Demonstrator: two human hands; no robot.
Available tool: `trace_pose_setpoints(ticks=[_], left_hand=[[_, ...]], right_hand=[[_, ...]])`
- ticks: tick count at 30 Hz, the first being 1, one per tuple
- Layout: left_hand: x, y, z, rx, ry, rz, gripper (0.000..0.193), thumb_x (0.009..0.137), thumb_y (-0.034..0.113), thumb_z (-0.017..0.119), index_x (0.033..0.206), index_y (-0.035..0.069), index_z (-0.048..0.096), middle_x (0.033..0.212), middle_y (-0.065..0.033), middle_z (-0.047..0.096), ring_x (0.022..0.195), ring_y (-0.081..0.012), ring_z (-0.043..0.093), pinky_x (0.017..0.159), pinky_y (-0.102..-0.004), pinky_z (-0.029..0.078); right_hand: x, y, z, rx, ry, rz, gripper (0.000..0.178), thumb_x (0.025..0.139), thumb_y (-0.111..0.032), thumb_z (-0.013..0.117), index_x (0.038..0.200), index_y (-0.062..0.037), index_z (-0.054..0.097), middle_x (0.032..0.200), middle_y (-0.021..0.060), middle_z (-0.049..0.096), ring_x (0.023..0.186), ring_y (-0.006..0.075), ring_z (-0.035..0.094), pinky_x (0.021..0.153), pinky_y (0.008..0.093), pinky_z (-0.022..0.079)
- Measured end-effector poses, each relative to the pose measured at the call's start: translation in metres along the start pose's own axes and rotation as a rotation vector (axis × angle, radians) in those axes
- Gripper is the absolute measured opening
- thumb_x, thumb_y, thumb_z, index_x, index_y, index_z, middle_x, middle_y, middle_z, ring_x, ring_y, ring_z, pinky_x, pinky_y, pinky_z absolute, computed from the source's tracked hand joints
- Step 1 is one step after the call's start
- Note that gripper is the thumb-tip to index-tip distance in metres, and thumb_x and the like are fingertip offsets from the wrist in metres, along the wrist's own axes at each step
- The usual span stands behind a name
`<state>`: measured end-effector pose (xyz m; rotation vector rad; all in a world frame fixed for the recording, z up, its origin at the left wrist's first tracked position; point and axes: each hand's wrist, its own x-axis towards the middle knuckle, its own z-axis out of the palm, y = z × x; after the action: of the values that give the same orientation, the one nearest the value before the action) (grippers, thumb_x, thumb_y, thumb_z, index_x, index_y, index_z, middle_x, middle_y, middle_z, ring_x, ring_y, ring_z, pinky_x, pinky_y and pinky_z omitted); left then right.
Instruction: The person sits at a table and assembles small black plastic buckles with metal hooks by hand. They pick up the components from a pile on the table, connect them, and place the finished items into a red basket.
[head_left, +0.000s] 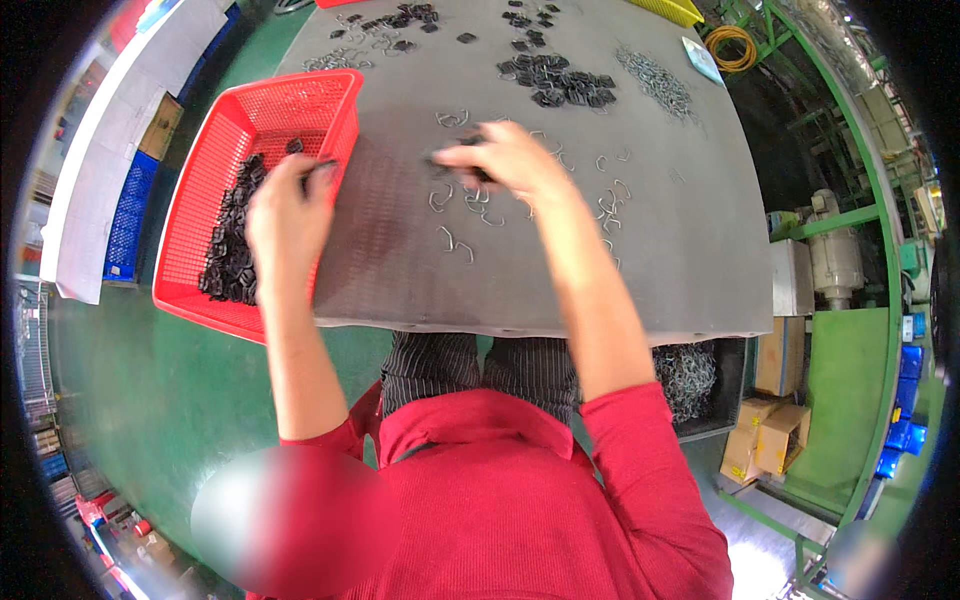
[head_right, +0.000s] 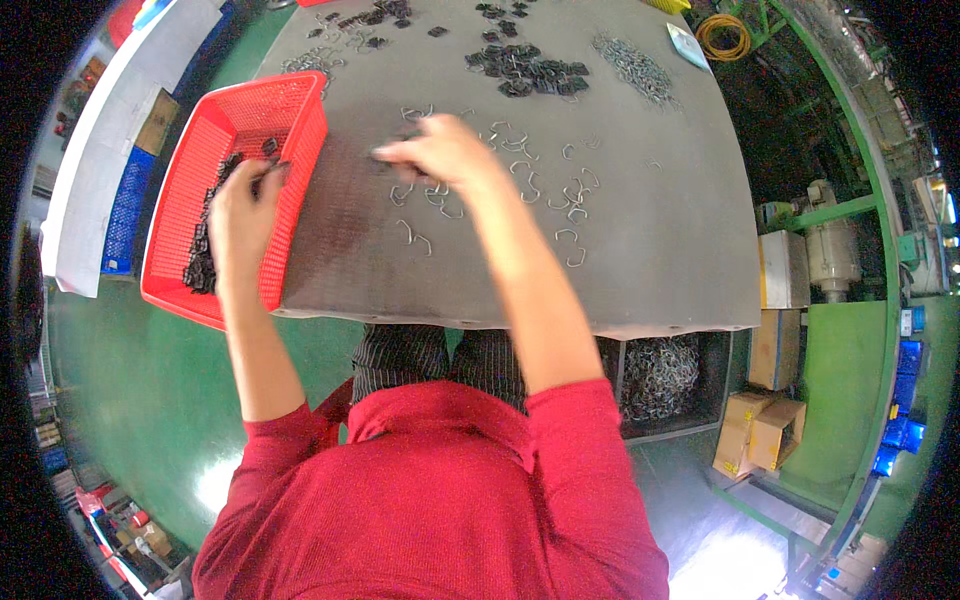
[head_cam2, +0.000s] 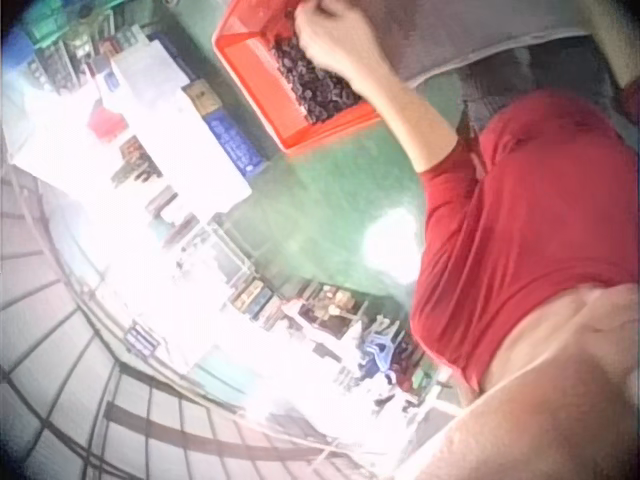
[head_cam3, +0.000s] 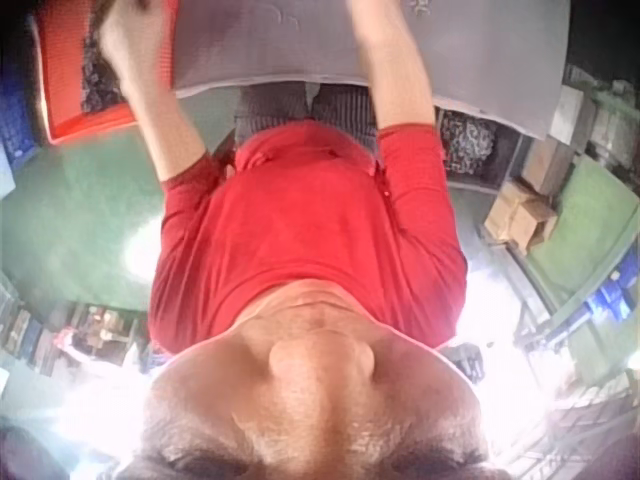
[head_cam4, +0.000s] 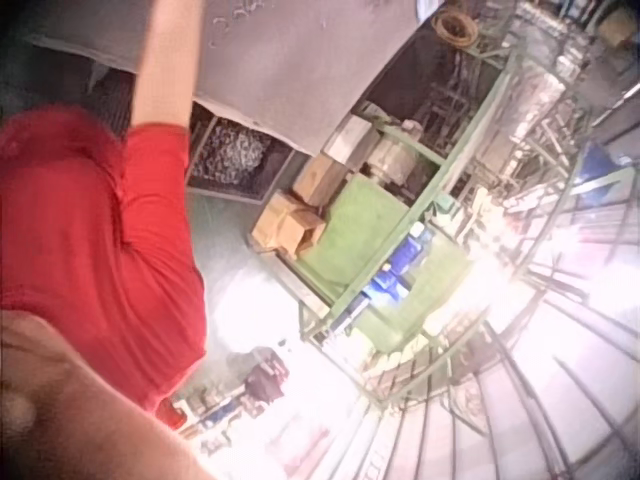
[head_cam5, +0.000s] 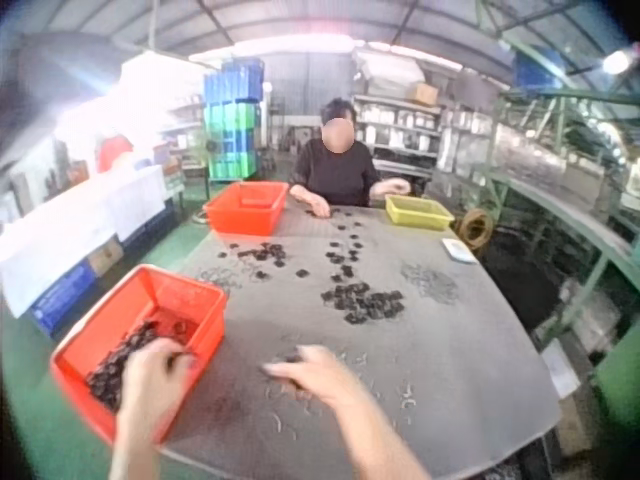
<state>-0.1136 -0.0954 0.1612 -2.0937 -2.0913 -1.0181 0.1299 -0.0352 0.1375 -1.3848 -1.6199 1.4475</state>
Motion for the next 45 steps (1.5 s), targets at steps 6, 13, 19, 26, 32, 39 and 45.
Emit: trace_pose_setpoints(ticks=[6, 13, 19, 26, 32, 39, 45], left_hand=[[-0.004, -0.046, -0.069, 0.479, 0.312, -0.084, 0.022, 0.085, 0.022, 0.058, 0.101, 0.006, 0.061, 0.109, -0.0132, 0.059, 0.105, -0.0306, 0.053, 0.089, -0.0429, 0.042], [0.043, 0.046, 0.041, -0.181, -0.041, 0.229, 0.027, 0.077, 0.008, 0.066, 0.104, 0.005, 0.062, 0.104, -0.0105, 0.061, 0.096, -0.0216, 0.059, 0.082, -0.0345, 0.047], [0.129, 0.068, 0.231, -0.146, -0.658, 0.176, 0.109, 0.058, 0.036, 0.083, 0.142, 0.007, 0.020, 0.138, -0.0225, 0.030, 0.121, -0.0397, 0.042, 0.098, -0.0437, 0.041], [0.197, 0.145, 0.351, 0.170, -0.821, 0.263, 0.122, 0.049, 0.042, 0.085, 0.144, 0.011, 0.015, 0.133, -0.0237, 0.033, 0.115, -0.0428, 0.048, 0.096, -0.0457, 0.041], [0.184, 0.153, 0.368, -0.772, -0.982, -0.022, 0.060, 0.072, 0.017, 0.074, 0.124, 0.007, 0.044, 0.104, -0.0109, 0.056, 0.091, -0.0194, 0.059, 0.078, -0.0371, 0.052], [0.146, 0.115, 0.305, -0.970, -0.959, -0.094, 0.025, 0.086, 0.024, 0.062, 0.103, 0.007, 0.058, 0.092, -0.0012, 0.060, 0.082, -0.0083, 0.056, 0.068, -0.0236, 0.046], [0.141, 0.115, 0.267, -0.478, -0.839, -0.052, 0.038, 0.087, 0.037, 0.060, 0.078, 0.001, 0.066, 0.081, -0.0048, 0.063, 0.073, -0.0118, 0.060, 0.069, -0.0271, 0.047]], right_hand=[[0.064, -0.096, 0.127, -0.210, 0.053, -0.510, 0.058, 0.064, -0.035, 0.080, 0.108, -0.0043, 0.059, 0.108, 0.0193, 0.061, 0.098, 0.0291, 0.060, 0.088, 0.0359, 0.047], [0.085, -0.005, -0.013, -0.061, 0.243, -0.374, 0.066, 0.061, -0.020, 0.082, 0.119, -0.0080, 0.052, 0.115, 0.0173, 0.054, 0.096, 0.0264, 0.061, 0.081, 0.0369, 0.051], [0.102, 0.134, -0.225, -0.598, 0.390, 0.138, 0.107, 0.049, -0.024, 0.088, 0.138, -0.0162, 0.030, 0.135, 0.0271, 0.029, 0.121, 0.0406, 0.042, 0.102, 0.0431, 0.038], [0.158, 0.145, -0.274, -0.768, 0.259, 0.370, 0.115, 0.046, -0.026, 0.089, 0.142, -0.0165, 0.025, 0.132, 0.0244, 0.033, 0.121, 0.0389, 0.040, 0.102, 0.0395, 0.037], [0.167, 0.152, -0.243, -0.471, 0.153, 0.049, 0.052, 0.066, -0.011, 0.075, 0.112, -0.0053, 0.053, 0.088, 0.0089, 0.060, 0.086, 0.0206, 0.060, 0.069, 0.0317, 0.050], [0.069, 0.138, -0.224, -0.049, 0.206, 0.136, 0.031, 0.076, -0.014, 0.070, 0.105, -0.0077, 0.059, 0.086, 0.0015, 0.063, 0.073, 0.0092, 0.060, 0.059, 0.0241, 0.051], [0.016, 0.134, -0.241, 0.074, 0.273, 0.113, 0.028, 0.079, -0.009, 0.064, 0.107, -0.0059, 0.061, 0.099, 0.0033, 0.061, 0.086, 0.0123, 0.058, 0.067, 0.0284, 0.054]])
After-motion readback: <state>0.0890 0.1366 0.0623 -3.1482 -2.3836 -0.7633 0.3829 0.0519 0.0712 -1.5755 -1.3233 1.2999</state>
